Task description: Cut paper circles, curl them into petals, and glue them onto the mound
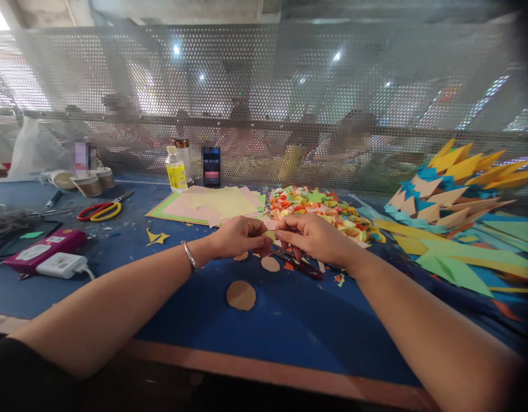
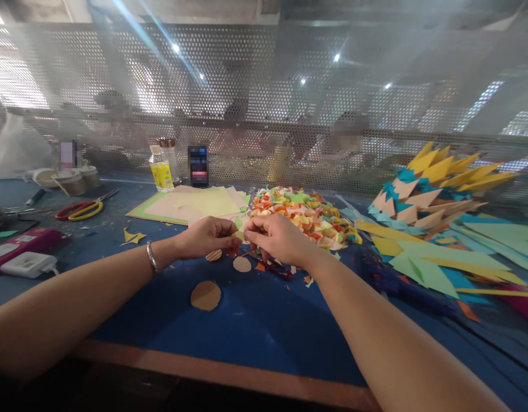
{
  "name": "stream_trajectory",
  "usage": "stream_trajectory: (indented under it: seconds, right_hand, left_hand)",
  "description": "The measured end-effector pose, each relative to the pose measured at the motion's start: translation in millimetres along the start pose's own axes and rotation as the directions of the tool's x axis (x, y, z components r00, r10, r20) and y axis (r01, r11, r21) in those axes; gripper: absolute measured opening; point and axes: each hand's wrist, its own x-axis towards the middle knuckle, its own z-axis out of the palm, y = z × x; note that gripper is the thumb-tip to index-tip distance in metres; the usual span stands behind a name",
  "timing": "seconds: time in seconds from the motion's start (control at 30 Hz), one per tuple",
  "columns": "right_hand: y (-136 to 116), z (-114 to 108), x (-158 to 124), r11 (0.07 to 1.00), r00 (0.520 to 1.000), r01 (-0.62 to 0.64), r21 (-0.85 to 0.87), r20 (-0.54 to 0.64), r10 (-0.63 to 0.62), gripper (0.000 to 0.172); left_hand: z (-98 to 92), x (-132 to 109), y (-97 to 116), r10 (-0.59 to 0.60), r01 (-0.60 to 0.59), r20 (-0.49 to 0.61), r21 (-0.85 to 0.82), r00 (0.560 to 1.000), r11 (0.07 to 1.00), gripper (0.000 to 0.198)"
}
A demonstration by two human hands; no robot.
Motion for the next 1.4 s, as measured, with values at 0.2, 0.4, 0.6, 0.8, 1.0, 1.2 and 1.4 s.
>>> stream_trajectory:
  seconds: [0.2,0.4,0.6,0.8,1.0,1.2,1.4]
  right_hand:
    - [-0.2,-0.1,-0.2,1.000,0.999,0.000,-0.014,-0.034,0.000,0.020]
    - [-1.4,-0.3,-0.5,1.000,0.999,0.020,0.000,-0.039,-0.020,0.021]
    - [2.3,0.2,1.9,0.997,0.999,-0.029,-0.066,-0.039,0.026,0.022]
    - [5.0,5.8,1.4,0.950,0.996,-0.043,-0.310,0.064,0.066,0.021]
    - [3.1,13.5,0.1,0.889,0.984,0.015,-0.458,0.163,0.067,0.023]
    - [2.7,14.9,0.8,0.867,0.985,0.018,-0.498,0.158,0.071,0.029]
    - [-4.6,22.8,-2.7,0.795,0.993,0.055,-0.604,0.115,0.018,0.018]
  left_hand:
    - [-0.8,1.7,-4.3,-0.025,0.026,0.014,-0.102,1.000,0.994,0.032]
    - [-3.7,2.4,-5.5,-0.021,0.025,0.027,-0.152,0.999,0.988,0.029]
    - [-3.0,4.5,-10.6,0.110,-0.108,-0.095,0.024,0.989,0.994,0.024]
    - [-9.1,4.7,-14.4,0.069,0.012,-0.194,0.385,0.979,0.923,0.020]
    - [-13.8,5.4,-21.7,0.006,0.072,-0.135,0.566,0.991,0.821,0.026]
    - [-13.4,2.5,-19.5,0.098,0.087,-0.255,0.628,0.962,0.773,0.029]
    - [-12.2,0.3,-13.2,0.115,0.083,-0.278,0.613,0.954,0.786,0.023]
